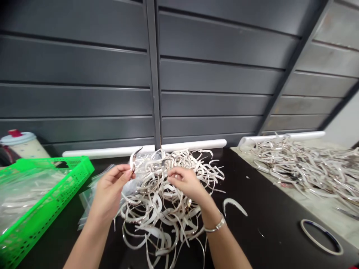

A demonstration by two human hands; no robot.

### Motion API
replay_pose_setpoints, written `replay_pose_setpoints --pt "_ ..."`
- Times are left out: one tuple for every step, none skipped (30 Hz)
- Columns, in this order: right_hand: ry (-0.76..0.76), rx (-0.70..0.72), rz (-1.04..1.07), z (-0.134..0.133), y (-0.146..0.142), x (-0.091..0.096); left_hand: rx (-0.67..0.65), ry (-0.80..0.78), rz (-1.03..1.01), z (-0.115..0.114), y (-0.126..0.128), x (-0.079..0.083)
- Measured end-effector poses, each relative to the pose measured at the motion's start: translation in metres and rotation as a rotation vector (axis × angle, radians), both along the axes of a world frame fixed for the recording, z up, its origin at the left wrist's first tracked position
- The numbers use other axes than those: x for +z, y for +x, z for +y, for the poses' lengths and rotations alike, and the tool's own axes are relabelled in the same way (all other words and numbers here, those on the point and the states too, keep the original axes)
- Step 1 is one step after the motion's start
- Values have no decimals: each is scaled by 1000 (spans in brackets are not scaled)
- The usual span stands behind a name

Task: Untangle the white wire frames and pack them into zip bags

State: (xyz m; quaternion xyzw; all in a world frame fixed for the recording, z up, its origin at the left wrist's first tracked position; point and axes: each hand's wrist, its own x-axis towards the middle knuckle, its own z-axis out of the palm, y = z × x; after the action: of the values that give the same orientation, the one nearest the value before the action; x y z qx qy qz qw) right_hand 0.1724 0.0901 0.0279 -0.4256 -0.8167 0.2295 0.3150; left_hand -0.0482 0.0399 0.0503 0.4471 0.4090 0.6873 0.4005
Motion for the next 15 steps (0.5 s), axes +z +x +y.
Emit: replay_pose_setpoints --pt "44 -54 28 1 13 5 0 0 -7 0 -1 0" --pt "79 -164 -45 2 27 7 1 2 -13 0 -1 0" --pt "65 -260 -193 2 41 6 2 4 -20 0 -2 1" --pt "50 -316 -256 2 55 1 1 6 -27 0 -2 1" --pt "36 -358 -298 1 68 -6 -1 6 -33 1 -2 1" --pt "15 -405 -338 -2 81 -16 -4 5 -38 1 -2 2" --pt "-12 -447 -376 -6 93 -28 -8 3 -43 1 -3 2" --pt "-38 -484 -409 -11 104 -40 -10 2 -47 1 -3 2" --pt "-63 -514 -437 -17 113 -53 -10 4 -50 0 -3 3" --pt "-85 -540 -459 -22 122 -64 -7 9 -52 0 -3 3" --pt "-106 -558 -473 -27 128 -74 -2 13 -52 0 -4 4" --pt "-128 -556 -477 -29 134 -82 2 16 -51 0 -4 4" --pt "-145 -544 -470 -30 137 -86 5 17 -50 -1 -4 5" --pt "-153 -526 -451 -27 139 -89 7 18 -49 -2 -4 5" --pt "-151 -507 -419 -23 139 -89 7 18 -48 -2 -4 6"
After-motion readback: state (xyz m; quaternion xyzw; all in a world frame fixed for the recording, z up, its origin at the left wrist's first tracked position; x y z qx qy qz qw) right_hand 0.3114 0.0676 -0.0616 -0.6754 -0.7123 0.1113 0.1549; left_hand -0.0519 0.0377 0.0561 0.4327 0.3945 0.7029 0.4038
